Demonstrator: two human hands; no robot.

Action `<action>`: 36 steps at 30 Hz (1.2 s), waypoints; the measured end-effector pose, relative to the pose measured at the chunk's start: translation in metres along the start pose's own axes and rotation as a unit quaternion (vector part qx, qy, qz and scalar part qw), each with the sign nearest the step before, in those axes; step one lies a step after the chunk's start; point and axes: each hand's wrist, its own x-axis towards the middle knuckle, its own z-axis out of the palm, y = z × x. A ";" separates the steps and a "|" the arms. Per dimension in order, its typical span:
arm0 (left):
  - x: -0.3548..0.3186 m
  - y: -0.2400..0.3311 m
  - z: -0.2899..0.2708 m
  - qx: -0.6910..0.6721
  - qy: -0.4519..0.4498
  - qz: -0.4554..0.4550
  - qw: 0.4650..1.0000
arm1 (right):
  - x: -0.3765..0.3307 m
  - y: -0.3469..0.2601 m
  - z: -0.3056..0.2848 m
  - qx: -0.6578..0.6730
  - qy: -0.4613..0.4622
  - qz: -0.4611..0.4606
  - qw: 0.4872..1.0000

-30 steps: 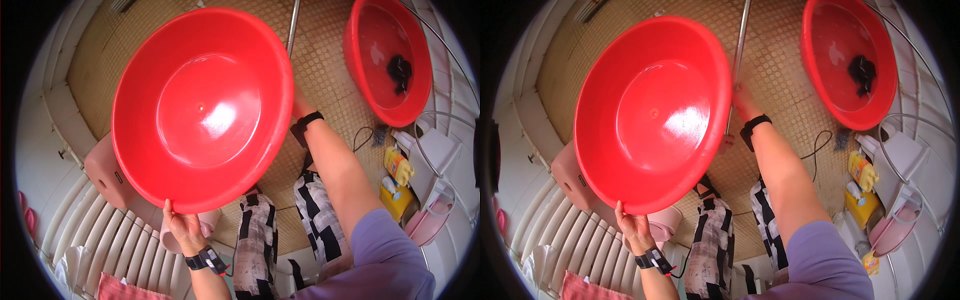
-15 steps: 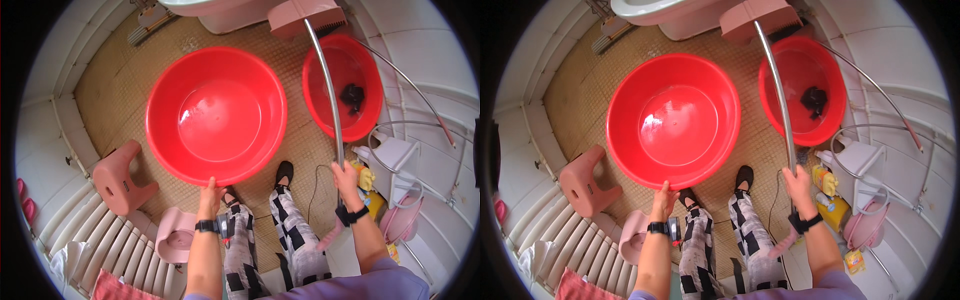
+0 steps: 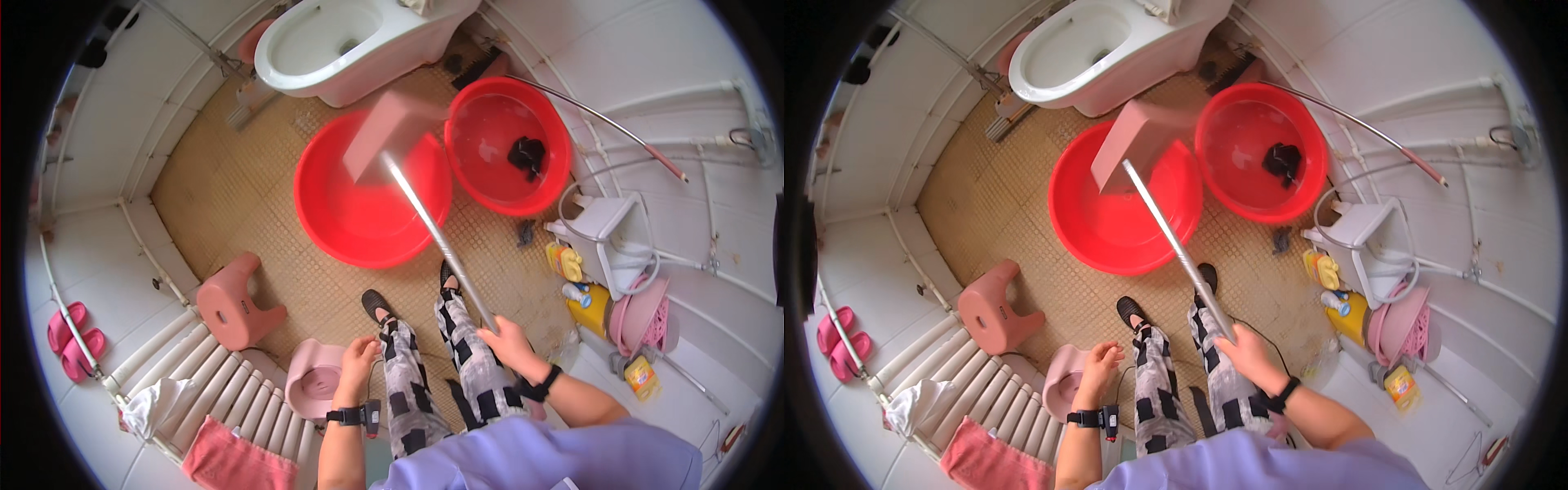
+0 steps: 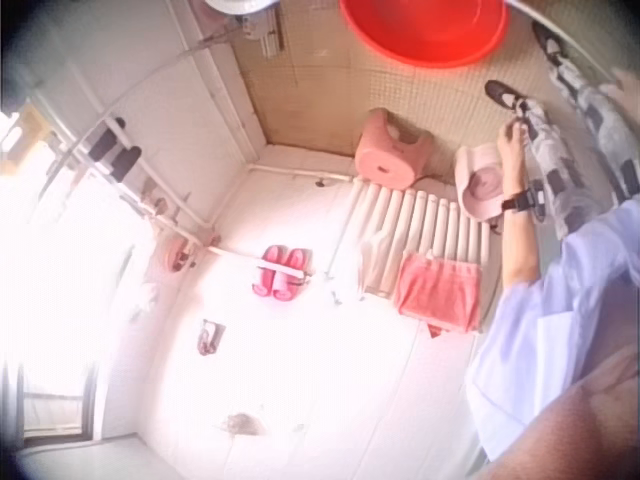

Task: Clean bathroom equipment and buckets using water and a cleaning tool.

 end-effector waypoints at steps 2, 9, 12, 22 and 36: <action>-0.037 -0.002 -0.015 0.106 0.020 0.060 0.992 | 0.006 -0.006 0.019 0.028 0.002 -0.061 0.998; -0.093 0.020 0.034 0.379 -0.111 0.235 0.888 | 0.058 -0.047 0.101 0.064 -0.131 -0.067 0.987; -0.106 0.038 0.076 0.079 -0.232 0.120 0.962 | 0.058 -0.109 0.104 -0.099 -0.244 -0.153 0.953; -0.164 0.168 0.063 -0.060 -0.151 0.104 0.981 | -0.004 -0.037 -0.076 0.516 -0.211 -0.183 0.810; -0.047 0.269 0.023 0.347 0.230 0.257 0.872 | -0.002 0.468 -0.351 0.542 0.397 0.167 0.722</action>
